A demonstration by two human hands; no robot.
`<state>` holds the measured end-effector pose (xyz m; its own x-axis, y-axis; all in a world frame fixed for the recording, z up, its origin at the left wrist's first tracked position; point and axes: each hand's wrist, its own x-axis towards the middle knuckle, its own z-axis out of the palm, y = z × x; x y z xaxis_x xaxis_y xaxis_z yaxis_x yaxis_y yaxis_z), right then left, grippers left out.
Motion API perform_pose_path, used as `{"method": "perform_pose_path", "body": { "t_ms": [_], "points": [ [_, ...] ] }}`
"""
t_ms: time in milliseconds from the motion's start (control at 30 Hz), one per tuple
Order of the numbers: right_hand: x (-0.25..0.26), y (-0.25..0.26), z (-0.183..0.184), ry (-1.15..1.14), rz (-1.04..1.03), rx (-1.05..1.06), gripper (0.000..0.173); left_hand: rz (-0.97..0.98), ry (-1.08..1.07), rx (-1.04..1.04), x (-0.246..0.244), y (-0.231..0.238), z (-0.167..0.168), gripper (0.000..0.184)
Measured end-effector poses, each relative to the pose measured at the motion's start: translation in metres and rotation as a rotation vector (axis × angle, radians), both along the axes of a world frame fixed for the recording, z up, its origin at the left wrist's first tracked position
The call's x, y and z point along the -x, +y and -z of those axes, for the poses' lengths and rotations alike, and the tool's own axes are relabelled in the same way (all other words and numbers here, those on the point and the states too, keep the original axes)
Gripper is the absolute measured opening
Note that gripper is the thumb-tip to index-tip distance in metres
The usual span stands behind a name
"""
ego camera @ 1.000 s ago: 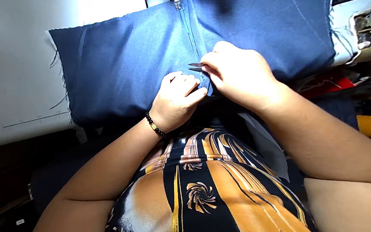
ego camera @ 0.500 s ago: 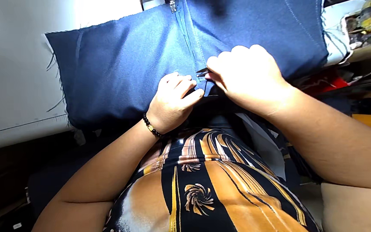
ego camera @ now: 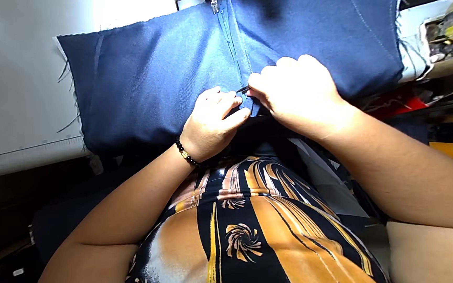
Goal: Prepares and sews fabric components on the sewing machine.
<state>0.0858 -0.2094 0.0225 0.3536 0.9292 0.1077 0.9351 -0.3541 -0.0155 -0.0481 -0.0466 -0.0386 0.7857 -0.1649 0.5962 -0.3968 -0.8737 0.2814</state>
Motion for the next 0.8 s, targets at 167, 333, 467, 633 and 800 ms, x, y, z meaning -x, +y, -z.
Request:
{"method": "perform_pose_path", "body": {
  "t_ms": [167,333,467,633,800],
  "points": [
    [0.001,0.001,0.004,-0.017,-0.001,-0.028,0.029,0.006,0.012,0.007,0.002,0.0,-0.001,0.019],
    [-0.026,-0.026,0.01,0.068,0.155,-0.212,0.03,0.037,0.078,0.039,0.003,0.002,-0.003,0.02],
    [-0.096,-0.087,0.006,-0.045,0.362,-0.315,0.028,0.037,0.06,0.029,0.002,0.003,0.0,0.021],
    [-0.155,-0.137,0.01,-0.083,0.72,-0.154,0.037,0.026,0.058,0.037,0.001,0.001,-0.002,0.022],
    [-0.07,-0.052,0.003,-0.006,0.288,-0.462,0.033,0.038,0.036,0.037,0.003,0.001,-0.002,0.02]
  ]
}}
